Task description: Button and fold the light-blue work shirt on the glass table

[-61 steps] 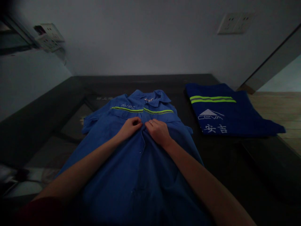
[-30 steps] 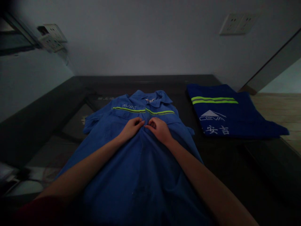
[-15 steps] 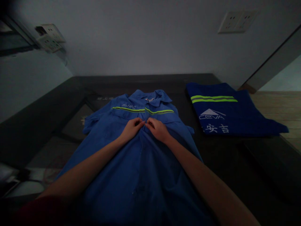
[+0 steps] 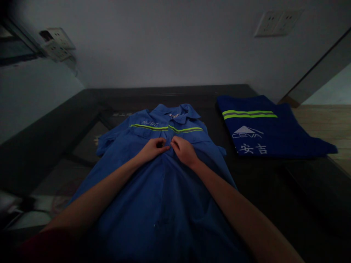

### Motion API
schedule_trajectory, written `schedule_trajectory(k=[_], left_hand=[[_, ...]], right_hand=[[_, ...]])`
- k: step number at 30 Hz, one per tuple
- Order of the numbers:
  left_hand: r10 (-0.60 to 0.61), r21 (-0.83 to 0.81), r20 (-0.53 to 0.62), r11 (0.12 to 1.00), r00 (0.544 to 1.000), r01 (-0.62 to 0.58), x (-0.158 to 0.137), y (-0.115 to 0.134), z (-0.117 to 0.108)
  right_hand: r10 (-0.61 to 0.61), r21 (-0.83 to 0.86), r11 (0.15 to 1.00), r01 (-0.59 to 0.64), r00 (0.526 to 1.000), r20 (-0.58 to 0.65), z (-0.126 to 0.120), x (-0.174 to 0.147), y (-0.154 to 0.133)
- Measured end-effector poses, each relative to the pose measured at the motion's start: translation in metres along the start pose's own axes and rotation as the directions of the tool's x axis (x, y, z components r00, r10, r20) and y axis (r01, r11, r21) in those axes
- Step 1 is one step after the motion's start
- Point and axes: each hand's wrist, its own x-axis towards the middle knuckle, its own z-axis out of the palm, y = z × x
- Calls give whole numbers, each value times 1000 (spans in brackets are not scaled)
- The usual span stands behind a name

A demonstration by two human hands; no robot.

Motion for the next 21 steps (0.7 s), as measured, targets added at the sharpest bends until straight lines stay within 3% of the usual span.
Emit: schedule_trajectory(k=[7,13,17,21], left_hand=[[-4,-85,35,996,999,7,3,-3,-2],[-43,-266,-129,964,991,8,0,-4,4],[49,-60,-224,996,973,-64,-7,2,5],[156,140,-208,982,966,-128,-9,1,5]], right_hand=[[-3,-77,997,1,999,-35,-1,0,0],[11,-65,998,-14,999,-36,-2,0,1],[2,-1,1000,-2,997,-76,-3,-1,1],[-57,-27,998,54,994,-92,-4,-2,-1]])
